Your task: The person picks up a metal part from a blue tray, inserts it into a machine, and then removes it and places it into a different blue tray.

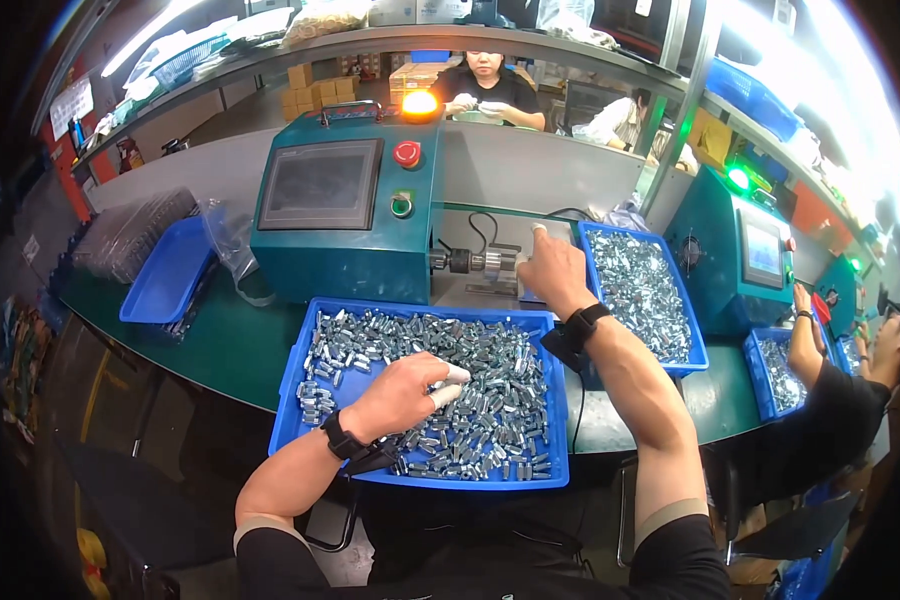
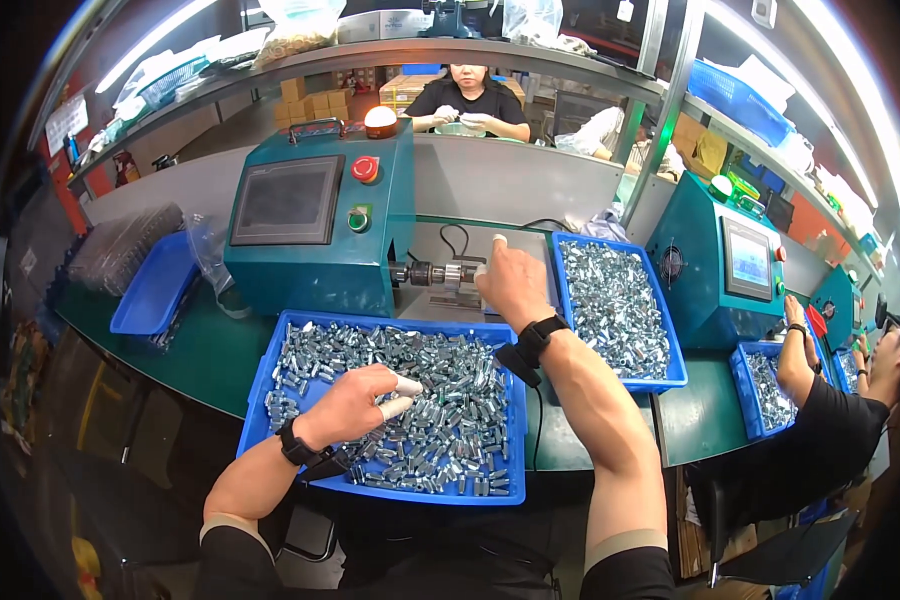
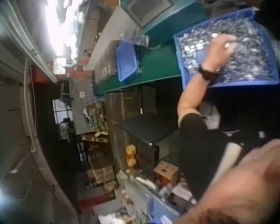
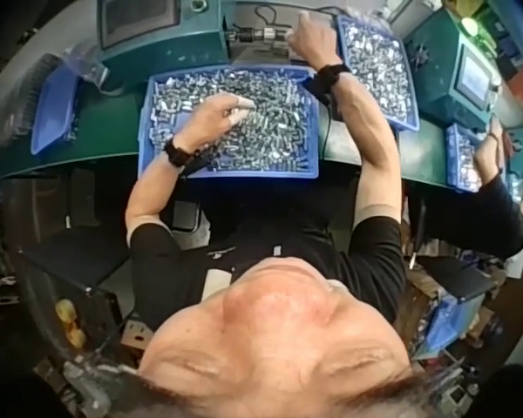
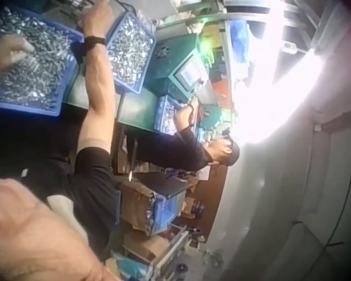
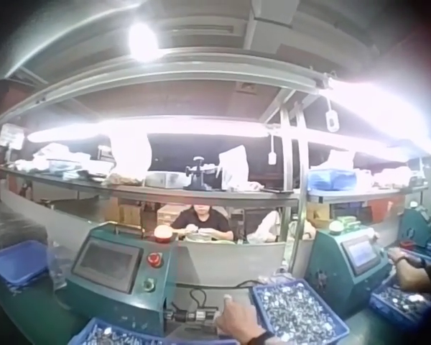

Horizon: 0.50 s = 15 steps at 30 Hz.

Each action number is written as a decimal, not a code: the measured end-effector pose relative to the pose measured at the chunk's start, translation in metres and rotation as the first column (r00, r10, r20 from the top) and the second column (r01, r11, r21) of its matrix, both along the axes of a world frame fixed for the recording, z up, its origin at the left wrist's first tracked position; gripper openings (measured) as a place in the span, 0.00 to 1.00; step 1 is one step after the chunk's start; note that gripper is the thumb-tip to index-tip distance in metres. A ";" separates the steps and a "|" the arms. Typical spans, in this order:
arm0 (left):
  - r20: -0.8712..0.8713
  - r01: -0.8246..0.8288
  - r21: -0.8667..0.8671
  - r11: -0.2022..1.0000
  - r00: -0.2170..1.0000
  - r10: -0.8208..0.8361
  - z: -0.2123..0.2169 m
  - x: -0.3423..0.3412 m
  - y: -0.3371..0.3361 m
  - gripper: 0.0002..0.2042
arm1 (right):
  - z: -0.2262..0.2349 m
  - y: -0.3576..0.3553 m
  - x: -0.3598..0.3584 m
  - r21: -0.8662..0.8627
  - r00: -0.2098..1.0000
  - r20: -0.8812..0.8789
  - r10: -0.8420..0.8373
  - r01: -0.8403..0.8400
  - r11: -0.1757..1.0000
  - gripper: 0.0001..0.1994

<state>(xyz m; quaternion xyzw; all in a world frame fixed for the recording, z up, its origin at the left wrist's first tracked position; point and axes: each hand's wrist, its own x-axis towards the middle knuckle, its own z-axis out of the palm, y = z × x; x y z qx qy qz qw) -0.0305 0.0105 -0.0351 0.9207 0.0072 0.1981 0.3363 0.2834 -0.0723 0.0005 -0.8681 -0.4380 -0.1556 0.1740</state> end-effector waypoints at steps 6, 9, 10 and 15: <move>0.011 -0.004 -0.024 1.000 1.000 0.005 -0.006 -0.002 0.006 0.09 | 0.002 -0.064 0.054 0.025 0.982 0.019 -0.187 0.186 0.982 0.26; 0.049 0.000 -0.019 1.000 0.999 0.001 -0.008 0.006 0.010 0.09 | -0.008 -0.130 0.112 -0.006 0.947 0.119 -0.300 0.303 0.953 0.28; 0.100 0.007 0.000 1.000 0.995 -0.007 -0.012 0.007 0.012 0.10 | -0.010 -0.147 0.120 0.052 0.948 0.161 -0.275 0.270 0.961 0.30; -0.059 -0.124 -0.052 0.991 0.991 0.121 -0.007 0.004 0.017 0.09 | -0.012 -0.160 0.073 0.271 0.956 0.275 -0.104 0.026 0.962 0.31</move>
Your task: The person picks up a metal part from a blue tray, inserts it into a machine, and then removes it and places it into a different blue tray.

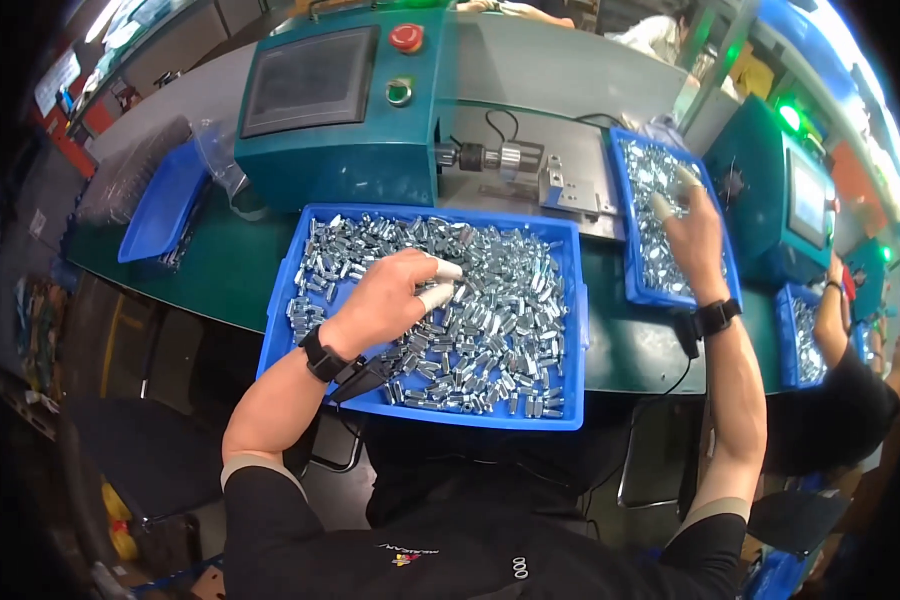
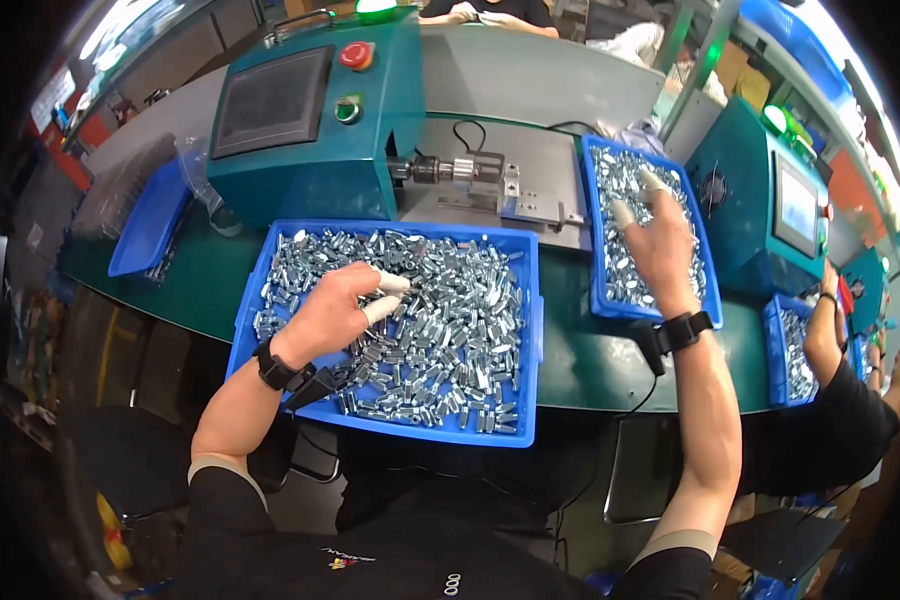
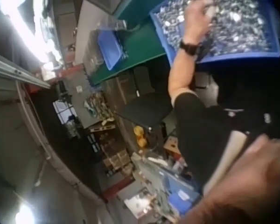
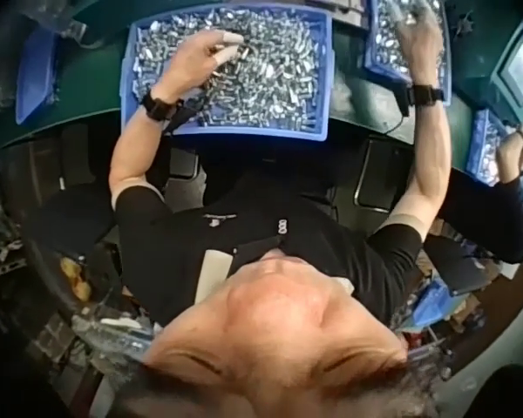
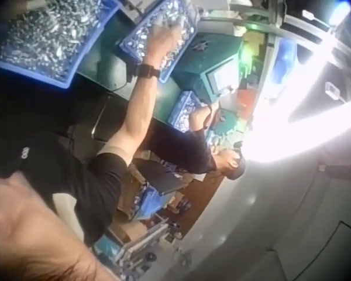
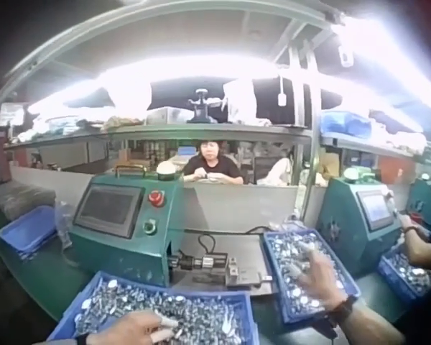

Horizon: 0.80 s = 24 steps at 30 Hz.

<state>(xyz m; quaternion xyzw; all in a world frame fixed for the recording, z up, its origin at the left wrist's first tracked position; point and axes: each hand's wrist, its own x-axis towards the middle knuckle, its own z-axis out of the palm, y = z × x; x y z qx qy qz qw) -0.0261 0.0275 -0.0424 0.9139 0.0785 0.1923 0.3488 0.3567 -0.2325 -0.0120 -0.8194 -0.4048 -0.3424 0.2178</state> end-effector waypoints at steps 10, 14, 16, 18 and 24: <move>-0.087 0.242 0.425 0.872 0.970 -0.227 -0.004 0.035 -0.005 0.12 | -0.056 0.051 -0.127 0.540 0.294 -0.555 0.778 -0.584 0.606 0.26; -0.225 0.307 0.528 0.792 0.950 -0.218 -0.001 0.046 -0.003 0.13 | -0.069 0.046 -0.122 0.579 0.267 -0.549 0.792 -0.561 0.591 0.25; -0.242 0.321 0.532 0.784 0.944 -0.222 0.003 0.044 -0.004 0.12 | -0.072 0.043 -0.120 0.584 0.274 -0.549 0.789 -0.549 0.598 0.25; -0.230 0.308 0.534 0.787 0.949 -0.215 0.009 0.049 -0.008 0.10 | -0.070 0.041 -0.120 0.580 0.285 -0.550 0.785 -0.547 0.604 0.24; -0.117 0.255 0.340 0.905 0.966 -0.228 0.044 0.089 -0.026 0.10 | -0.067 0.042 -0.122 0.621 0.282 -0.539 0.793 -0.503 0.601 0.24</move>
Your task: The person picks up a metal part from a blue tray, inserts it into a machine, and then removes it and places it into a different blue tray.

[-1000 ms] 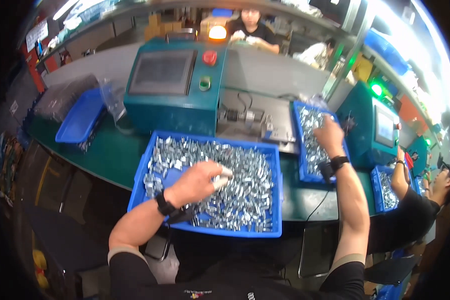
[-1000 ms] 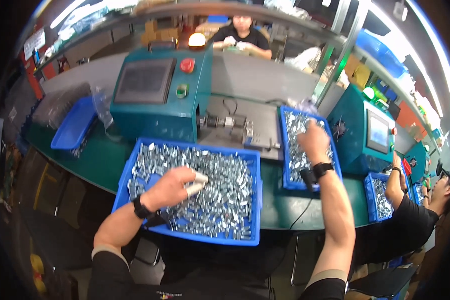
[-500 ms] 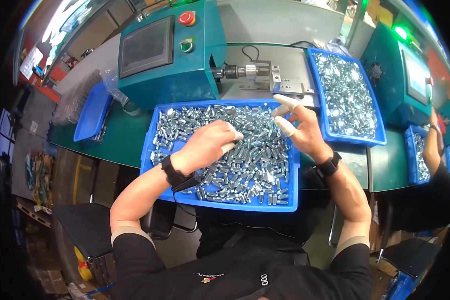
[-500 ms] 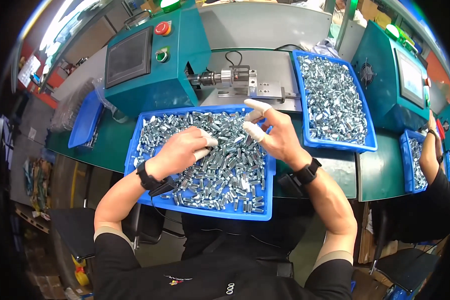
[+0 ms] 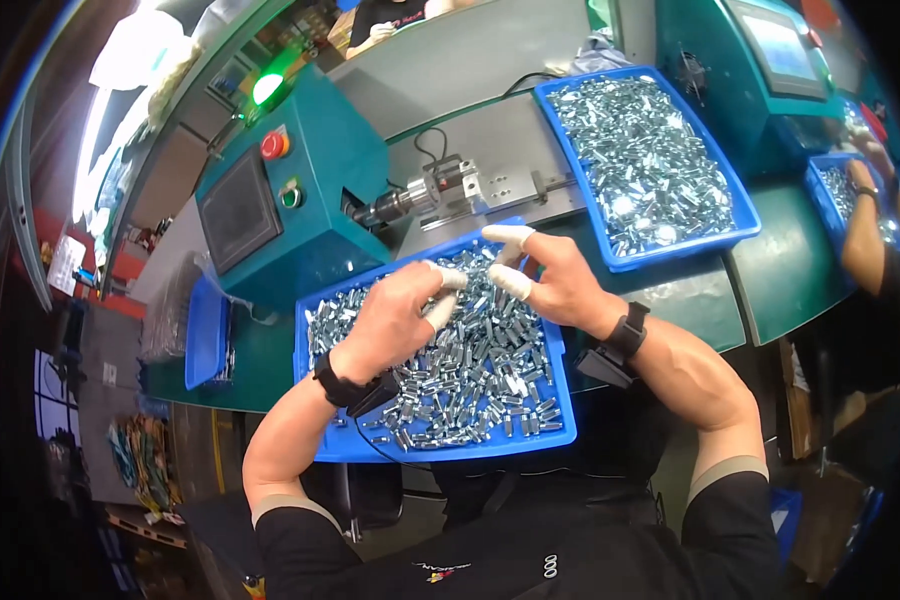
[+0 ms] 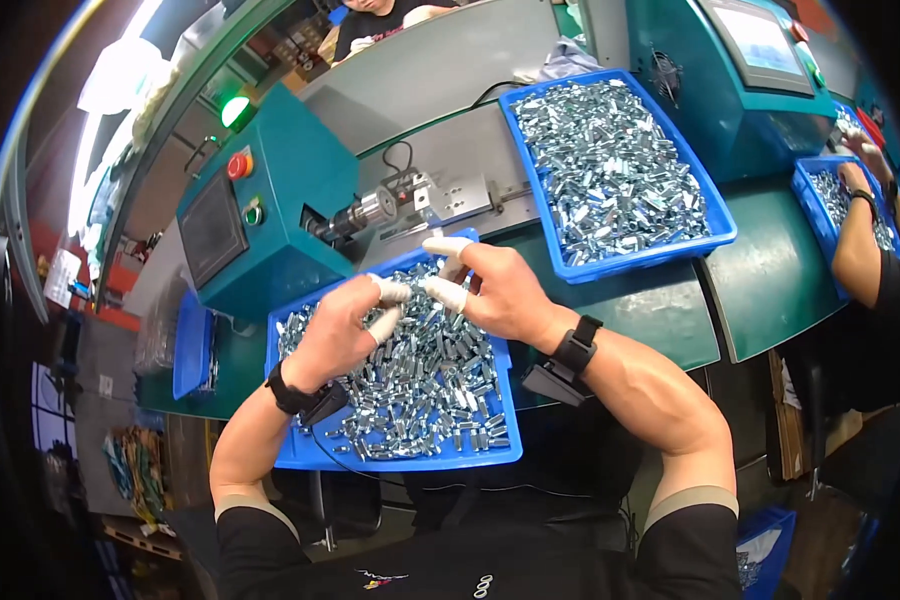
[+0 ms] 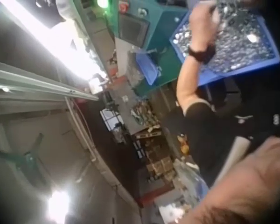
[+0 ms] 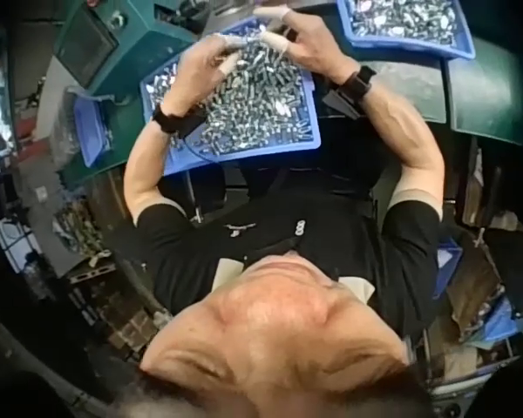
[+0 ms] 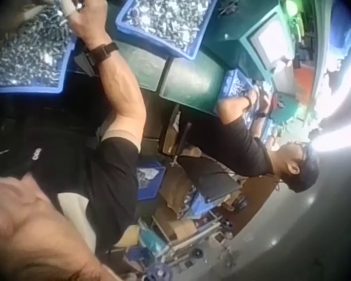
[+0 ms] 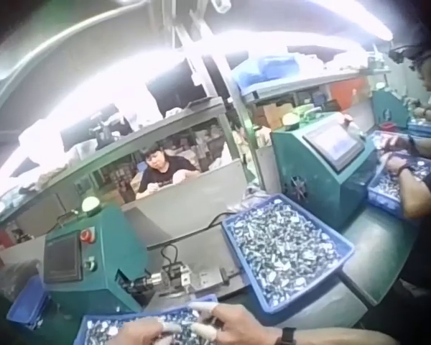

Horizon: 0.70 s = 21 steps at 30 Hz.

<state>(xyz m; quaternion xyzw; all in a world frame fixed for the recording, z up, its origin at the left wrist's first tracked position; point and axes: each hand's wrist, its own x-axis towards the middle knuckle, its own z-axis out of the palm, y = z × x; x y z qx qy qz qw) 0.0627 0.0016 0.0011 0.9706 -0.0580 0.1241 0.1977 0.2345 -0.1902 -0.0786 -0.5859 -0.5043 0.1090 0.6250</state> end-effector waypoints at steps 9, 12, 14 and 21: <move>-0.012 -0.189 -0.306 0.933 0.981 0.195 0.028 0.123 0.039 0.09 | -0.002 0.003 0.004 0.020 0.996 0.006 -0.094 0.094 0.995 0.21; -0.019 -0.191 -0.279 0.941 0.981 0.193 0.019 0.137 0.046 0.08 | -0.004 0.005 0.008 0.017 0.994 0.008 -0.109 0.109 0.994 0.21; -0.026 -0.190 -0.266 0.945 0.981 0.190 0.014 0.143 0.050 0.08 | -0.006 0.007 0.009 0.035 0.993 0.039 -0.112 0.111 0.993 0.21; 0.008 -0.161 -0.094 0.982 0.987 0.162 0.012 0.142 0.051 0.08 | -0.007 0.005 0.010 0.026 0.991 0.057 -0.122 0.121 0.992 0.20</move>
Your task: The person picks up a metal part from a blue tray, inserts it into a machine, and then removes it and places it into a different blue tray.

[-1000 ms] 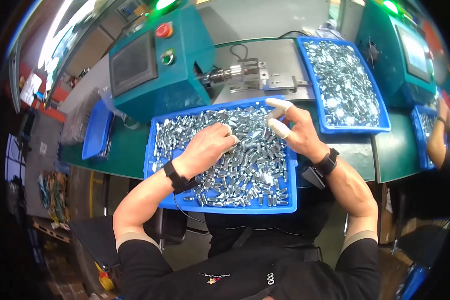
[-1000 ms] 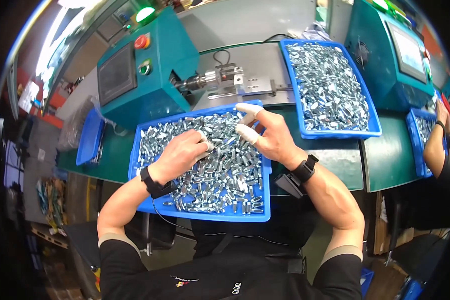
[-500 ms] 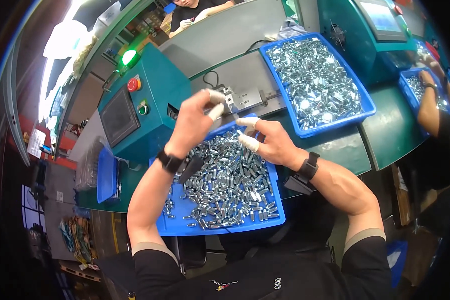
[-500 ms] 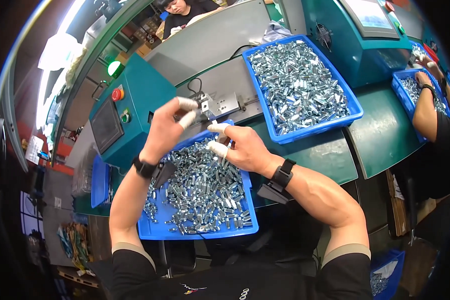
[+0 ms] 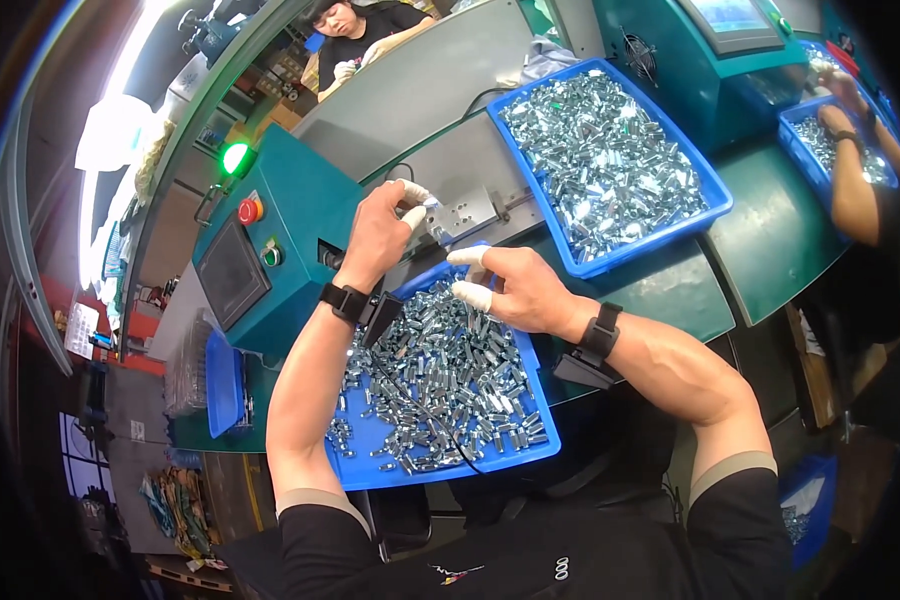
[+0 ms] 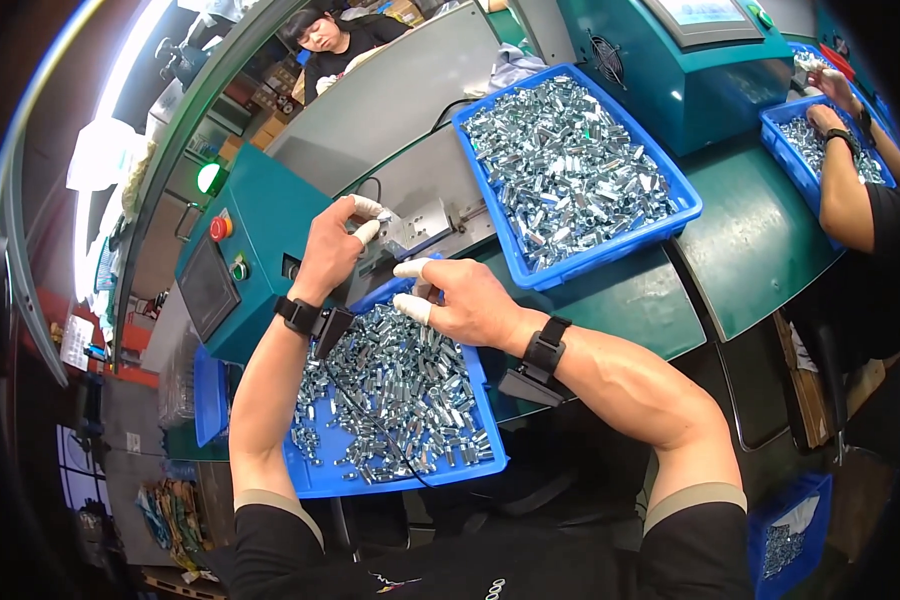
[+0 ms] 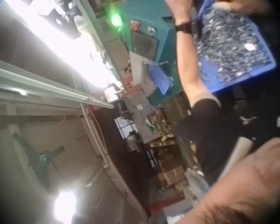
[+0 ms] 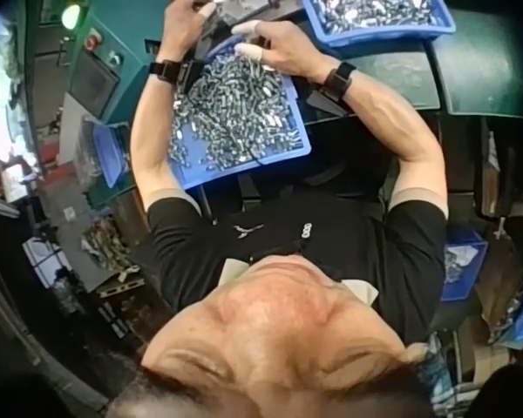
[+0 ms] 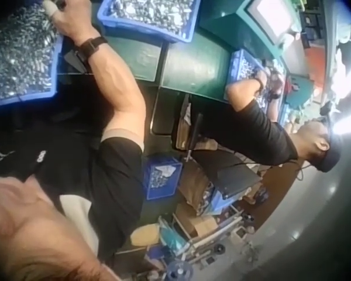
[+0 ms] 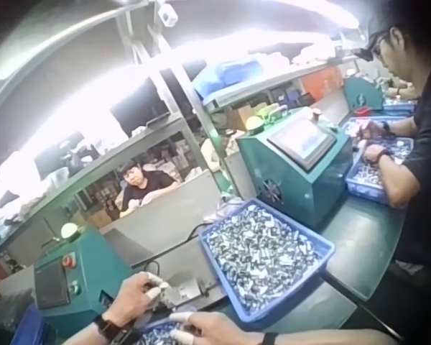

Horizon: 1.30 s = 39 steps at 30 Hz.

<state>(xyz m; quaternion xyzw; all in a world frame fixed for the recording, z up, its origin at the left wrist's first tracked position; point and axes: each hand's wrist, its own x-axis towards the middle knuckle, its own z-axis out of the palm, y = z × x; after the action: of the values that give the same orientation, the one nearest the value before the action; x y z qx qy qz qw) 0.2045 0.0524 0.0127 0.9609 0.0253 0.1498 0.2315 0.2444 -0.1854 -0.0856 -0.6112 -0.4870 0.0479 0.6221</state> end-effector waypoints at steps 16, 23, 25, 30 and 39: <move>0.098 0.039 0.460 0.887 0.991 -0.094 -0.003 -0.011 -0.003 0.11 | 0.003 -0.001 0.000 -0.029 0.997 -0.068 0.024 -0.027 0.999 0.23; 0.224 -0.020 0.345 0.938 0.973 -0.062 0.003 -0.074 -0.023 0.15 | 0.009 0.023 0.006 -0.001 0.968 -0.243 -0.062 0.063 0.998 0.33; 0.218 -0.006 0.239 0.971 0.975 -0.047 -0.003 -0.110 -0.029 0.16 | 0.009 0.034 0.012 -0.021 0.968 -0.252 0.009 -0.015 1.000 0.37; 0.112 -0.016 0.027 1.000 0.994 0.012 -0.025 -0.197 -0.045 0.15 | 0.026 0.035 0.016 -0.117 0.939 -0.336 0.067 -0.112 0.987 0.39; 0.064 -0.092 -0.244 0.965 0.992 0.110 -0.031 -0.230 -0.039 0.13 | 0.017 0.063 0.018 -0.119 0.917 -0.362 0.169 -0.225 0.967 0.37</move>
<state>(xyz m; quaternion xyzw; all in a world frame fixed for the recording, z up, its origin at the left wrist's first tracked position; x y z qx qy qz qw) -0.0256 0.0133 -0.0185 0.9168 0.0833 0.1940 0.3391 0.2626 -0.1222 -0.0682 -0.5879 -0.4228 0.2566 0.6402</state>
